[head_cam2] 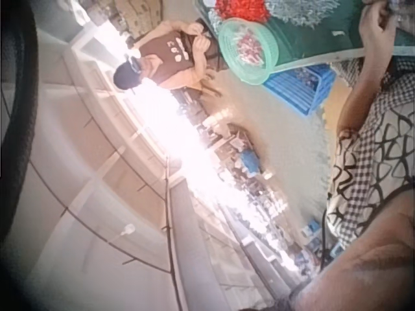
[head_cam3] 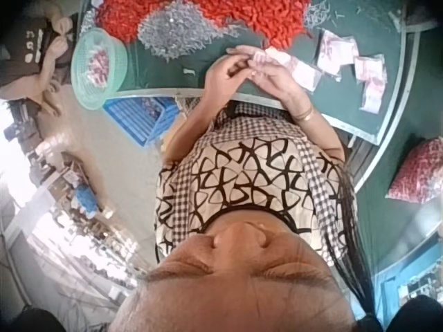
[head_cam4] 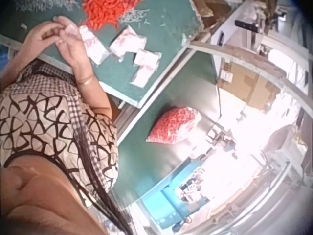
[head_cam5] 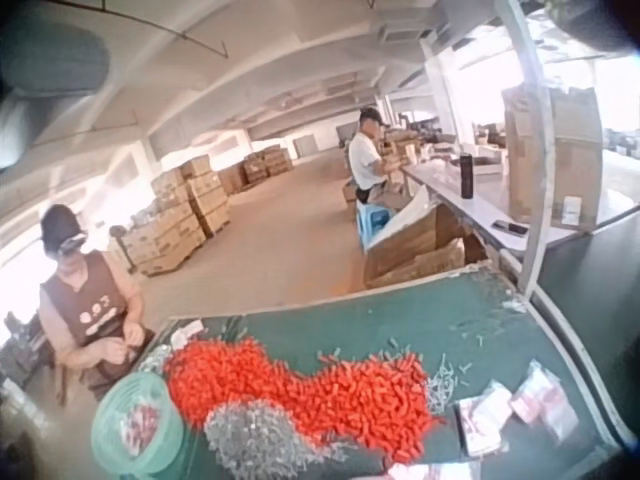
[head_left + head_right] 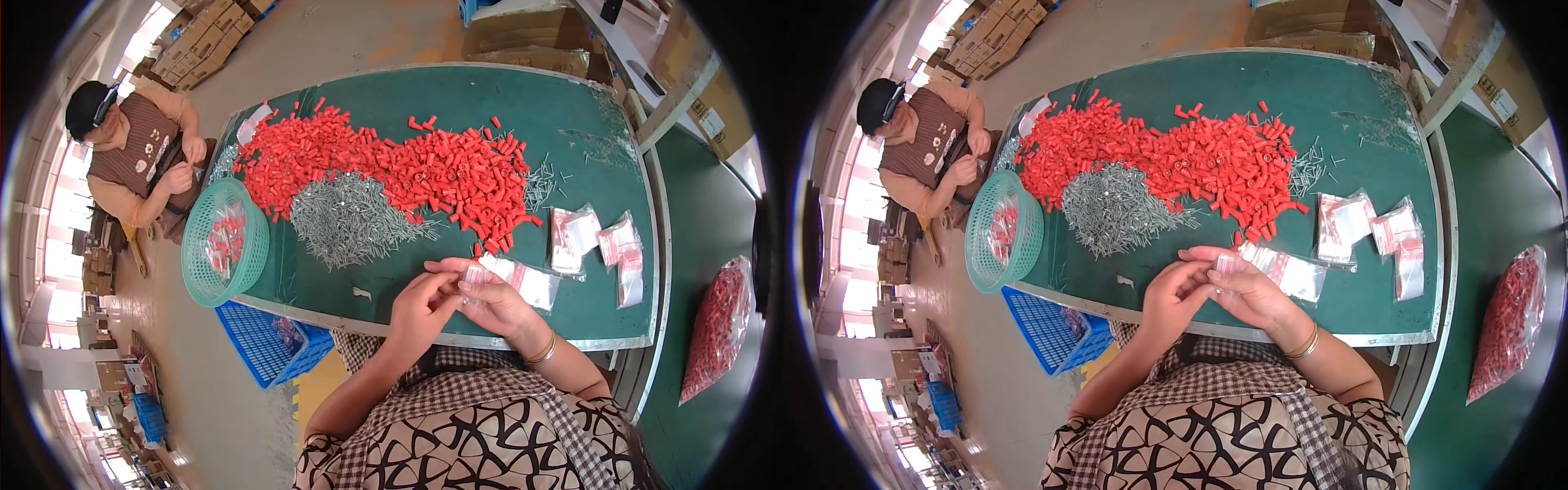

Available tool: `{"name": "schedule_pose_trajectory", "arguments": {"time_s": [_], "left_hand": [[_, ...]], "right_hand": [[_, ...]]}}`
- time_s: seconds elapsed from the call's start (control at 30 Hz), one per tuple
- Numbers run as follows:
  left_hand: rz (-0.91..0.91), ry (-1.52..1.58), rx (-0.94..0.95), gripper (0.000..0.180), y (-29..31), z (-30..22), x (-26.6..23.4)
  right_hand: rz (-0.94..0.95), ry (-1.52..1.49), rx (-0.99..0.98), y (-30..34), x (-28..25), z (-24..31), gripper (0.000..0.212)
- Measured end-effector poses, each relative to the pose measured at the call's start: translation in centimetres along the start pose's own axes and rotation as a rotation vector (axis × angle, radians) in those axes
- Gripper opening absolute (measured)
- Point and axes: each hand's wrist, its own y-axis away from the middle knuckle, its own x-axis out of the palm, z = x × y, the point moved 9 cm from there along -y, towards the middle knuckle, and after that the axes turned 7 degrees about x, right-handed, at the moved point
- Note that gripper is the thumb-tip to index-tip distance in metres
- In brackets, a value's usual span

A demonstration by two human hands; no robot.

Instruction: The person picks up a screw and a red plastic anchor by hand, places them into a small plastic bag, and then drops the filled bag into a green basket.

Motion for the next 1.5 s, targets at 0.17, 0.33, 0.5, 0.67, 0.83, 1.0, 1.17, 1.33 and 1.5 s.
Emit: {"name": "schedule_pose_trajectory", "arguments": {"time_s": [0.17, 0.33, 0.5, 0.67, 0.83, 1.0, 1.17, 1.33, 1.5], "left_hand": [[-0.039, 0.107, -0.063, 0.009, 0.0, 1.8, 0.8], [-0.021, 0.157, -0.126, 0.004, 0.6, 3.2, 0.9], [-0.050, 0.252, -0.166, 0.001, 0.7, 3.3, 0.2], [-0.125, 0.442, -0.210, 0.002, 1.2, 2.8, -1.2], [-0.188, 0.523, -0.158, 0.008, 0.9, 2.1, -3.7], [-0.039, 0.067, -0.065, 0.006, -0.1, 0.2, -6.0], [0.381, -0.414, 0.038, 0.007, -1.5, -2.1, -5.0], [0.674, -0.498, 0.242, 0.010, -1.7, -3.0, -2.5], [0.707, -0.489, 0.293, 0.011, -3.1, -3.9, -1.0]], "right_hand": [[-0.031, 0.059, -0.038, 0.3, -0.5, 0.1, 0.047], [-0.084, 0.054, -0.039, 0.5, -1.1, 0.0, 0.040], [-0.190, 0.039, -0.074, 0.8, -2.6, 0.2, 0.032], [-0.370, 0.197, -0.139, 1.2, -3.7, 0.5, 0.025], [-0.449, 0.370, -0.249, 2.1, -3.2, 2.4, 0.022], [-0.551, 0.614, -0.246, 3.2, -2.6, 3.9, 0.018], [-0.526, 1.352, -0.230, 2.8, -1.6, 3.8, 0.015], [-0.346, 1.557, -0.376, 1.8, 4.4, 3.2, 0.020], [-0.294, 1.476, -0.289, 1.1, 2.9, 1.4, 0.020]]}}
